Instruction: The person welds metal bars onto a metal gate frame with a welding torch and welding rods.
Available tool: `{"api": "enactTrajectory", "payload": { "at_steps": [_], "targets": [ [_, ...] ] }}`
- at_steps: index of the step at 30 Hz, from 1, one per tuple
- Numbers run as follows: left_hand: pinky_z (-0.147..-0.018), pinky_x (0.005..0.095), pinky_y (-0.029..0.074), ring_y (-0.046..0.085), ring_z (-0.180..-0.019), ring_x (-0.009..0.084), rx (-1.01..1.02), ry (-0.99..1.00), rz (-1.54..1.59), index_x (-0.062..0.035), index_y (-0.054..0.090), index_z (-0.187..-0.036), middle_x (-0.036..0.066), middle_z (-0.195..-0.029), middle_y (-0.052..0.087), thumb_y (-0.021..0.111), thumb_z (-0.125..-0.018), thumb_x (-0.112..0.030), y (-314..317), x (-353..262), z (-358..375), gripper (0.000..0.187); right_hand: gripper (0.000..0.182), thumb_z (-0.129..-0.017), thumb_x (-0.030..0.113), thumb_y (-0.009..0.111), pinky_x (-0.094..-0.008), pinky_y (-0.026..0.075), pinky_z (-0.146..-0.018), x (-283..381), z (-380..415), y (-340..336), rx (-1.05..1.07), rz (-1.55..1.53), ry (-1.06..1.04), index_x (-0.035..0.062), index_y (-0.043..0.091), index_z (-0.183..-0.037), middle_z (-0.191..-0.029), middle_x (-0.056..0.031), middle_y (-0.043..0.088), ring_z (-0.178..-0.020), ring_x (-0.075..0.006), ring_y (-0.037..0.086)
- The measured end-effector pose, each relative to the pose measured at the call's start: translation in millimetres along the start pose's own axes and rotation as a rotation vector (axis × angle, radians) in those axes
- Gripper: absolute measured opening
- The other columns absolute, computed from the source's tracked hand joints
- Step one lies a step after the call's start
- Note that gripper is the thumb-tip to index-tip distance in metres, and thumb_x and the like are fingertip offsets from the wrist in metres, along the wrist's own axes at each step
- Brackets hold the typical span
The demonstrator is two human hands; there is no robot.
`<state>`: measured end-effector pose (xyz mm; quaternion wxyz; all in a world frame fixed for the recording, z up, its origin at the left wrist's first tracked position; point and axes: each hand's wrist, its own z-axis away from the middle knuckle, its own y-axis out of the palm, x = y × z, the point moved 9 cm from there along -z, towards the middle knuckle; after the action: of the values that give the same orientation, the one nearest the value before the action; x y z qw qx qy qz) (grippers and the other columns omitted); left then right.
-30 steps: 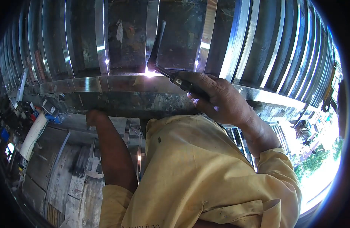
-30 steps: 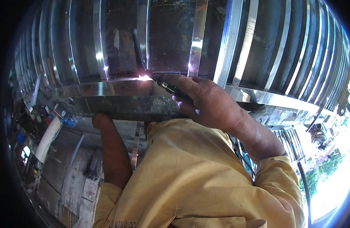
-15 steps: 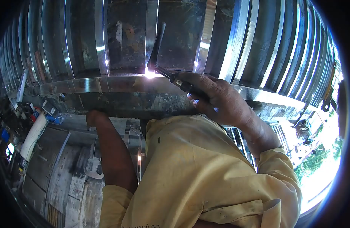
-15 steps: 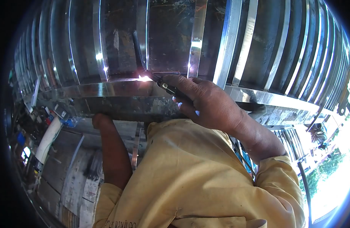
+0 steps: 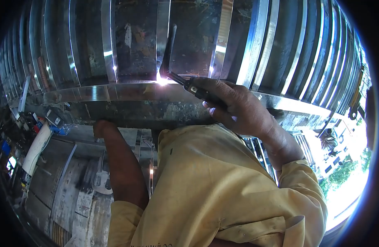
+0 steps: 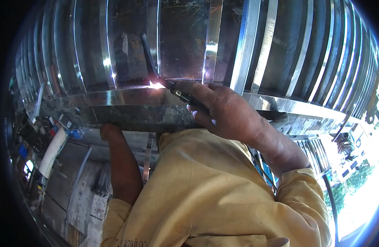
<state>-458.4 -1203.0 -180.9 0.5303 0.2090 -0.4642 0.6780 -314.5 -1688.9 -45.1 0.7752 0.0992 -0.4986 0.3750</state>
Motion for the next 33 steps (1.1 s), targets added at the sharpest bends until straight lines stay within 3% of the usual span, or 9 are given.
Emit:
{"api": "enactTrajectory", "payload": {
  "at_steps": [5,11,15,21,24,29,33],
  "targets": [
    [-0.091,0.037,0.059,0.071,-0.114,0.0248,-0.022,-0.014,0.035,-0.017,0.078,-0.11,0.006,-0.123,0.073,0.085,-0.077,-0.03,-5.4,0.3,6.0,0.036,0.057,-0.092,0.006,0.069,-0.0417,0.06,-0.083,-3.0,2.2,-3.0,-0.041,-0.006,0.087,0.0115,0.049,-0.146,-0.106,-0.018,0.072,-0.101,-0.0301,0.074],
    [-0.089,0.0366,0.06,0.072,-0.111,0.025,-0.009,-0.016,0.063,-0.0162,0.079,-0.108,0.007,-0.12,0.074,0.084,-0.078,-0.028,-2.7,0.6,2.7,0.032,0.057,-0.092,0.004,0.069,-0.0403,0.06,-0.08,1.1,1.5,0.8,-0.008,-0.033,-0.04,0.0126,0.05,-0.145,-0.106,-0.0169,0.071,-0.097,-0.0293,0.075],
    [-0.088,0.0372,0.06,0.073,-0.11,0.0252,-0.126,0.021,0.063,-0.0163,0.079,-0.105,0.007,-0.118,0.075,0.083,-0.079,-0.029,-10.5,-1.4,12.0,0.029,0.058,-0.092,0.002,0.068,-0.04,0.06,-0.08,1.9,1.7,-1.9,-0.027,-0.003,-0.019,0.0132,0.05,-0.146,-0.105,-0.0162,0.071,-0.096,-0.0285,0.074],
    [-0.085,0.0367,0.061,0.073,-0.108,0.0248,-0.111,0.034,0.043,-0.0161,0.079,-0.104,0.007,-0.117,0.075,0.082,-0.08,-0.033,-3.3,-1.3,4.0,0.03,0.059,-0.092,0.001,0.067,-0.0404,0.06,-0.082,4.2,3.6,-1.3,-0.054,0.013,-0.03,0.0116,0.049,-0.147,-0.106,-0.0165,0.071,-0.097,-0.0289,0.074],
    [-0.088,0.0374,0.06,0.072,-0.111,0.0251,-0.026,-0.01,0.033,-0.0166,0.079,-0.107,0.007,-0.12,0.074,0.081,-0.081,-0.034,-4.9,0.1,5.9,0.031,0.058,-0.091,0.003,0.069,-0.0405,0.06,-0.082,-0.2,2.1,-0.2,-0.032,-0.002,-0.042,0.0114,0.05,-0.145,-0.108,-0.0175,0.071,-0.098,-0.0294,0.075],
    [-0.095,0.0398,0.057,0.069,-0.118,0.0255,-0.078,-0.008,0.013,-0.0161,0.077,-0.113,0.007,-0.127,0.072,0.081,-0.082,-0.035,18.4,1.2,-18.1,0.037,0.057,-0.091,0.001,0.067,-0.0397,0.06,-0.083,-2.6,3.9,-4.8,-0.034,-0.021,0.079,0.0121,0.051,-0.145,-0.112,-0.0179,0.072,-0.099,-0.0286,0.074],
    [-0.098,0.0407,0.056,0.068,-0.12,0.0253,-0.004,-0.02,0.024,-0.0157,0.077,-0.115,0.008,-0.129,0.071,0.081,-0.082,-0.036,10.1,-0.1,-8.4,0.039,0.058,-0.091,0.002,0.068,-0.0394,0.061,-0.082,1.0,5.2,-3.5,-0.06,0.0,-0.009,0.0121,0.05,-0.146,-0.111,-0.0176,0.072,-0.098,-0.0288,0.075]
  ]
}}
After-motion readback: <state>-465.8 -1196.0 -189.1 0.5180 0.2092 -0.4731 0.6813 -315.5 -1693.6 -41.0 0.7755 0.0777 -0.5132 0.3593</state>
